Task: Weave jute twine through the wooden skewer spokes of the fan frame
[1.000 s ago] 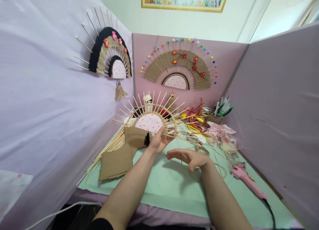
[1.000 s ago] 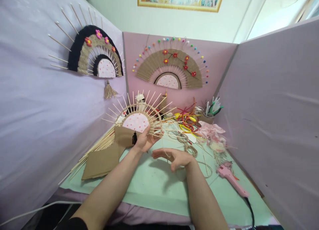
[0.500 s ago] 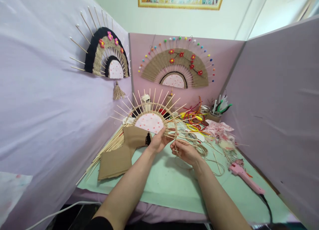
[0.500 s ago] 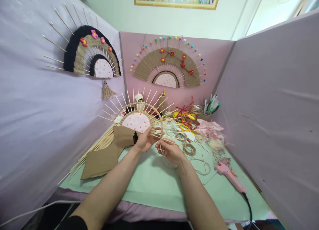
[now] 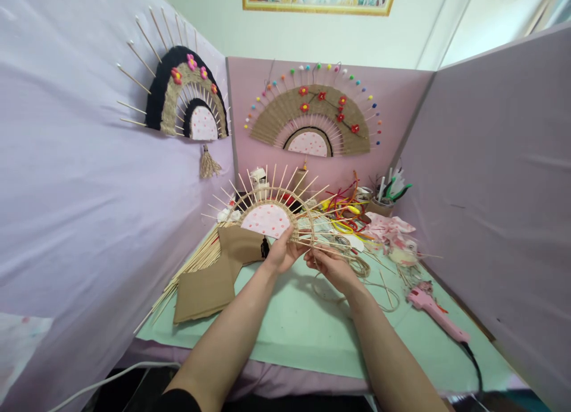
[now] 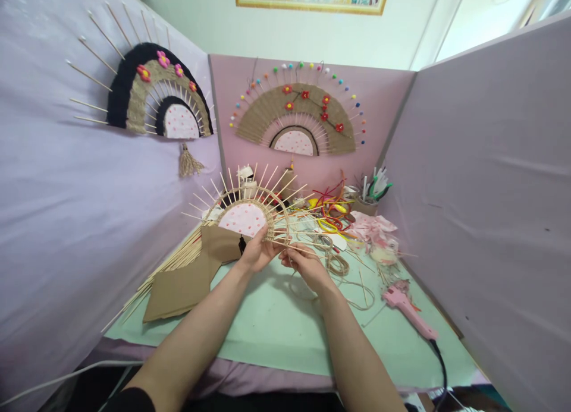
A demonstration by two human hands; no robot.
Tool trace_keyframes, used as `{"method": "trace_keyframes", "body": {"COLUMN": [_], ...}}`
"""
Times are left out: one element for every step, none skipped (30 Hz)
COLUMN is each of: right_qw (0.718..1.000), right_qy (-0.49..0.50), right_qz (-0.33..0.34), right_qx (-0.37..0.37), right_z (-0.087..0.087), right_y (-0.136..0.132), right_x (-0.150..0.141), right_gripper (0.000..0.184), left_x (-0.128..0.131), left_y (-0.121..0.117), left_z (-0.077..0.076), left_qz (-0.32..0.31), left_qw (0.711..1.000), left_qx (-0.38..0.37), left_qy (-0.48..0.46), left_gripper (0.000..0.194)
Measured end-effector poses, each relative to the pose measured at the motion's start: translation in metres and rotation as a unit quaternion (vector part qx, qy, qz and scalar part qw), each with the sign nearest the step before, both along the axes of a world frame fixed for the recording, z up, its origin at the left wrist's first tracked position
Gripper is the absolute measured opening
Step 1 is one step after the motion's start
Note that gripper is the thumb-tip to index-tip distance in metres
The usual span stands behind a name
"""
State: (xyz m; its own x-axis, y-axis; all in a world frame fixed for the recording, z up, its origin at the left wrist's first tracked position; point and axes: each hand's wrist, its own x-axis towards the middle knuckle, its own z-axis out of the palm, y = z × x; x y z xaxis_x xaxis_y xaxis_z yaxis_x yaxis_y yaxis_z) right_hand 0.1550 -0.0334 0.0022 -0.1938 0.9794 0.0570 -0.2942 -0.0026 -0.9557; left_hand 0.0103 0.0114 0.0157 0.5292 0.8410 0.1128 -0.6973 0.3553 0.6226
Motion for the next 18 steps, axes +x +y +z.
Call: {"method": "trace_keyframes", "body": {"right_qw": [1.0, 1.0, 0.999, 0.999, 0.998, 0.996, 0.994, 0.993, 0.991, 0.99, 0.989, 0.989, 0.989, 0.989, 0.989, 0.989, 0.989, 0.989], "right_qy": [0.009, 0.018, 0.027, 0.037, 0.047, 0.058, 0.067, 0.074, 0.077, 0.077, 0.075, 0.073, 0.07, 0.067, 0.064, 0.061, 0.059, 0.058], "right_qz": [-0.005, -0.01, -0.019, -0.031, -0.047, -0.064, -0.082, -0.096, -0.107, -0.116, -0.123, -0.128, -0.132, -0.133, -0.133, -0.133, -0.133, -0.133], "right_qx": [-0.005, -0.009, -0.011, -0.011, -0.009, -0.005, 0.0, 0.005, 0.008, 0.009, 0.008, 0.006, 0.005, 0.004, 0.005, 0.006, 0.007, 0.008], "right_z": [-0.0004, -0.0005, -0.0005, -0.0001, 0.0005, 0.0013, 0.0021, 0.0029, 0.0036, 0.0041, 0.0043, 0.0044, 0.0043, 0.0041, 0.0039, 0.0038, 0.0037, 0.0036], "right_y": [0.0013, 0.0024, 0.0034, 0.0042, 0.0048, 0.0053, 0.0058, 0.0061, 0.0065, 0.0068, 0.0072, 0.0075, 0.0078, 0.0081, 0.0083, 0.0085, 0.0086, 0.0089], "right_x": [0.0019, 0.0037, 0.0052, 0.0065, 0.0074, 0.0081, 0.0085, 0.0088, 0.0089, 0.0089, 0.0089, 0.0089, 0.009, 0.0091, 0.0094, 0.0098, 0.0105, 0.0113], "right_gripper": [0.024, 0.024, 0.024, 0.024, 0.024, 0.024, 0.024, 0.023, 0.023, 0.023, 0.023, 0.023, 0.023, 0.023, 0.023, 0.023, 0.023, 0.023], "left_x": [-0.0005, -0.0011, -0.0017, -0.0022, -0.0028, -0.0032, -0.0036, -0.0039, -0.0041, -0.0044, -0.0047, -0.0049, -0.0052, -0.0055, -0.0057, -0.0059, -0.006, -0.0061], "left_y": [0.0005, 0.0009, 0.0011, 0.0013, 0.0013, 0.0013, 0.0013, 0.0011, 0.0009, 0.0007, 0.0005, 0.0003, 0.0003, 0.0004, 0.0007, 0.001, 0.0015, 0.0021], "left_z": [0.0005, 0.0011, 0.0015, 0.0019, 0.0021, 0.0022, 0.0023, 0.0023, 0.0023, 0.0022, 0.0021, 0.0019, 0.0016, 0.0013, 0.001, 0.0006, 0.0003, 0.0], "left_qz": [0.0, 0.001, 0.0, -0.002, -0.007, -0.013, -0.023, -0.033, -0.042, -0.049, -0.056, -0.062, -0.068, -0.071, -0.074, -0.075, -0.075, -0.073], "left_qw": [1.0, 1.0, 1.0, 1.0, 0.999, 0.999, 0.998, 0.998, 0.997, 0.996, 0.996, 0.995, 0.995, 0.995, 0.995, 0.995, 0.995, 0.995], "left_qx": [-0.004, -0.01, -0.019, -0.029, -0.038, -0.047, -0.054, -0.061, -0.065, -0.069, -0.073, -0.074, -0.075, -0.074, -0.072, -0.07, -0.07, -0.07], "left_qy": [-0.002, -0.004, -0.005, -0.004, -0.001, 0.002, 0.006, 0.009, 0.01, 0.009, 0.009, 0.009, 0.01, 0.012, 0.015, 0.018, 0.021, 0.023], "left_gripper": [0.033, 0.031, 0.029, 0.028, 0.027, 0.026, 0.026, 0.026, 0.026, 0.025, 0.025, 0.025, 0.025, 0.025, 0.025, 0.025, 0.025, 0.025]}}
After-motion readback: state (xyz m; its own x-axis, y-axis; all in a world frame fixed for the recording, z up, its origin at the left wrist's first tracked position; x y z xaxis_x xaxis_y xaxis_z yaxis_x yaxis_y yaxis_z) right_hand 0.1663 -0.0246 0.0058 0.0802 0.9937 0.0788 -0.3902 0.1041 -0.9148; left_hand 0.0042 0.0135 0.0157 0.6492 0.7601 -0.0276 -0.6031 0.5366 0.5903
